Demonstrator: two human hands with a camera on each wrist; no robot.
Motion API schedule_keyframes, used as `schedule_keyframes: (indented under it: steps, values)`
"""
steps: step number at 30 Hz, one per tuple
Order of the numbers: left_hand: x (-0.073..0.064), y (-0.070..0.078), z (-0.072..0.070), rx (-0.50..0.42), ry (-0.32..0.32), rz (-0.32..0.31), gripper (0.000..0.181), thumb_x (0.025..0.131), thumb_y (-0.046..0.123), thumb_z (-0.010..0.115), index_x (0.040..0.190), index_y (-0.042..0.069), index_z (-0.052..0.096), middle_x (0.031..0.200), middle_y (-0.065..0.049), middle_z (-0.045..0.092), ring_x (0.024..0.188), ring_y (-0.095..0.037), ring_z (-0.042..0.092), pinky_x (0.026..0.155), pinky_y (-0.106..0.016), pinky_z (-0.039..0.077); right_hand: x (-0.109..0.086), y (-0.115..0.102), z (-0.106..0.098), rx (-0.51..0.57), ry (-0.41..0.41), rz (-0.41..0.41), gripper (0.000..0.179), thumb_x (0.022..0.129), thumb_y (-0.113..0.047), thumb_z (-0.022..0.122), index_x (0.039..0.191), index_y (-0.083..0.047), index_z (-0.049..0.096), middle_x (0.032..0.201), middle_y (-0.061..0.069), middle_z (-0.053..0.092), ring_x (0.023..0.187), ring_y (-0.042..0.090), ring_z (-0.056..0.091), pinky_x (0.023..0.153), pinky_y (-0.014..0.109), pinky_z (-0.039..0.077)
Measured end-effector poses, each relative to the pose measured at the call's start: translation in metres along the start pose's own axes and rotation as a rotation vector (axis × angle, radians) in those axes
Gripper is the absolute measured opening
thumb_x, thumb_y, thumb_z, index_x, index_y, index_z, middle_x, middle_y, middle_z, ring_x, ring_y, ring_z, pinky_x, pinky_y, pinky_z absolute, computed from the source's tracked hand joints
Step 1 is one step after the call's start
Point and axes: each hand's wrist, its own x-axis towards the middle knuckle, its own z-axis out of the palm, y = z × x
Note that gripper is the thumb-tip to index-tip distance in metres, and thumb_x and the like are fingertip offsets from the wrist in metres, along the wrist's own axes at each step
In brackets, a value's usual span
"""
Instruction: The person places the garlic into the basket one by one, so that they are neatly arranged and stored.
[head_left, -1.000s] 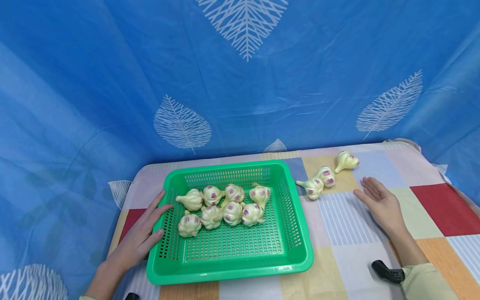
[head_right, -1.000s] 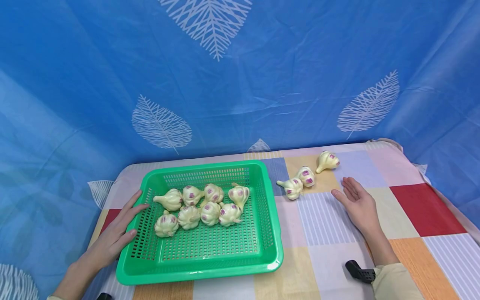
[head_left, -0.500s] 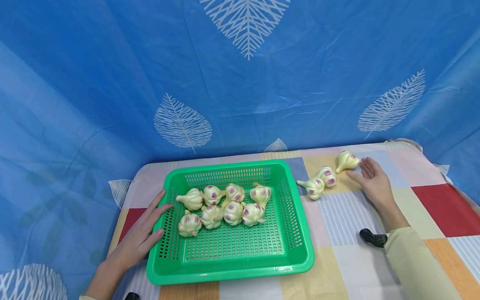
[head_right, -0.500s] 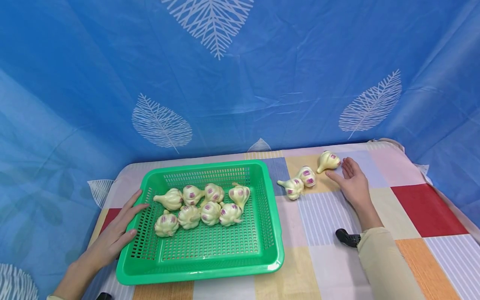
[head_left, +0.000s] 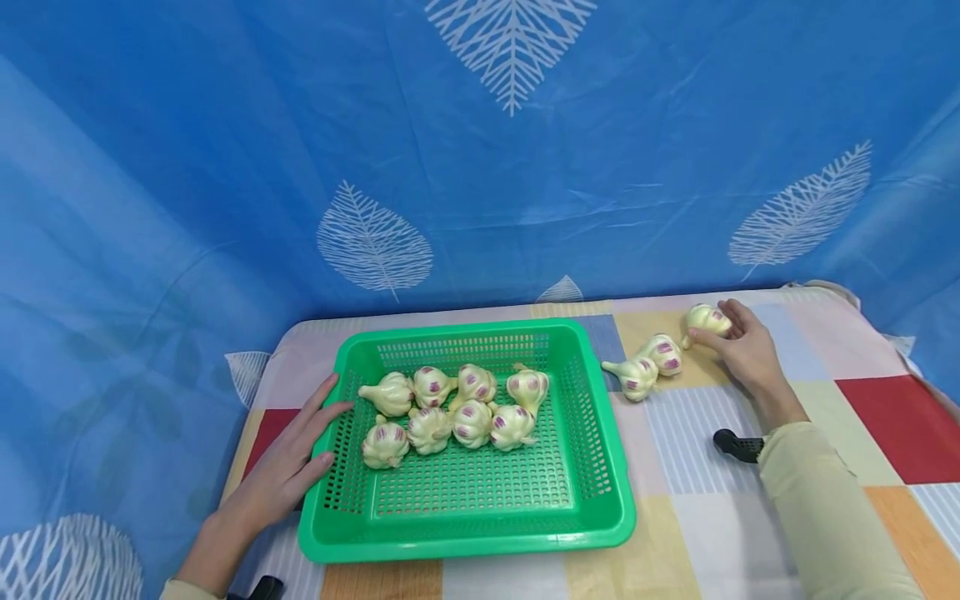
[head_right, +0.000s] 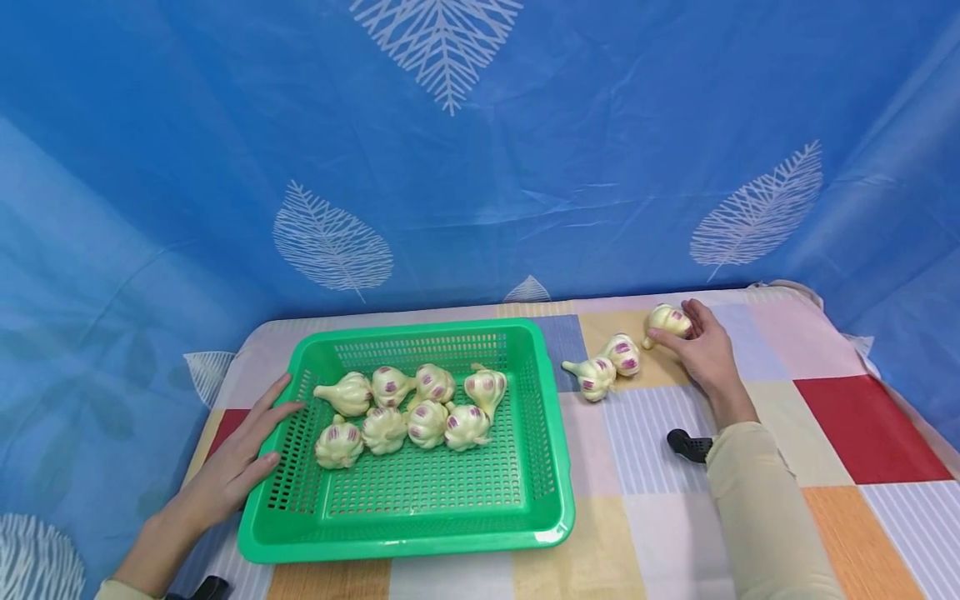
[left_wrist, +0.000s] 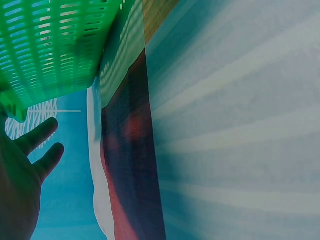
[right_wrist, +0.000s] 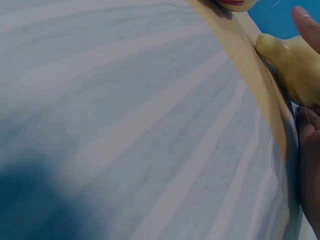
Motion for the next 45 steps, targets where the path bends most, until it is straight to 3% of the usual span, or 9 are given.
schedule_keyframes:
  steps: [4,7,10,14,25,31,38,45]
  values:
    - [0.001,0.000,0.001,-0.014,0.002,0.012,0.065,0.091,0.013,0.062,0.153,0.016,0.041,0.168,-0.006,0.011,0.151,-0.025,0.018,0.113,-0.020,0.014,0.000,0.000,-0.003,-0.030,0.006,-0.017,0.099,0.092,-0.040,0.074,0.162,-0.004,0.013,0.164,0.021,0.020,0.148,0.038,0.023,0.112,0.021,0.028]
    - [0.001,-0.001,0.001,-0.020,0.005,0.016,0.065,0.091,0.014,0.062,0.153,0.017,0.041,0.168,-0.006,0.011,0.151,-0.026,0.018,0.113,-0.019,0.014,0.000,-0.001,-0.003,-0.063,0.028,-0.031,0.093,0.092,-0.040,0.074,0.160,-0.004,0.023,0.159,0.024,0.031,0.140,0.031,0.039,0.094,0.008,0.037]
    - [0.002,-0.001,0.002,-0.026,0.005,0.019,0.064,0.092,0.014,0.061,0.153,0.016,0.041,0.168,-0.006,0.011,0.151,-0.026,0.018,0.113,-0.019,0.014,0.001,-0.001,-0.004,-0.080,0.061,-0.041,0.087,0.091,-0.039,0.076,0.156,-0.002,0.034,0.148,0.027,0.044,0.115,0.014,0.054,0.079,0.007,0.041]
    - [0.001,-0.001,0.002,-0.033,0.008,0.025,0.064,0.092,0.014,0.061,0.153,0.015,0.042,0.168,-0.007,0.011,0.151,-0.026,0.018,0.113,-0.018,0.014,0.001,-0.001,-0.005,-0.087,0.096,-0.027,0.082,0.088,-0.038,0.079,0.151,0.000,0.043,0.135,0.025,0.053,0.092,-0.004,0.051,0.072,0.009,0.043]
    - [0.001,0.000,0.004,-0.029,0.006,0.015,0.064,0.091,0.014,0.062,0.152,0.015,0.042,0.168,-0.006,0.011,0.152,-0.025,0.018,0.113,-0.019,0.014,0.000,-0.003,-0.010,-0.104,0.082,0.026,0.085,0.086,-0.044,0.079,0.152,-0.003,0.044,0.138,0.024,0.052,0.094,-0.002,0.050,0.070,0.010,0.043]
    - [0.004,-0.001,0.002,-0.027,-0.001,0.016,0.065,0.091,0.013,0.062,0.153,0.016,0.042,0.168,-0.005,0.011,0.151,-0.025,0.019,0.113,-0.019,0.015,-0.001,-0.009,-0.016,-0.115,0.082,0.023,0.087,0.084,-0.047,0.081,0.151,-0.005,0.046,0.127,0.009,0.057,0.094,0.000,0.051,0.070,0.013,0.044]
    - [0.002,0.000,0.000,-0.023,0.002,0.019,0.066,0.091,0.012,0.062,0.153,0.016,0.041,0.168,-0.006,0.011,0.151,-0.025,0.018,0.113,-0.019,0.014,-0.006,-0.041,-0.026,-0.146,0.056,-0.053,0.084,0.087,-0.047,0.078,0.151,-0.004,0.046,0.127,0.006,0.054,0.094,0.003,0.051,0.068,0.014,0.044]
    - [0.000,-0.001,0.000,-0.026,0.010,0.018,0.066,0.090,0.013,0.062,0.153,0.017,0.041,0.168,-0.006,0.011,0.152,-0.025,0.017,0.113,-0.019,0.015,-0.018,-0.086,-0.021,-0.175,0.000,-0.129,0.082,0.088,-0.046,0.076,0.152,-0.005,0.045,0.118,0.000,0.058,0.090,0.005,0.055,0.067,0.018,0.048]
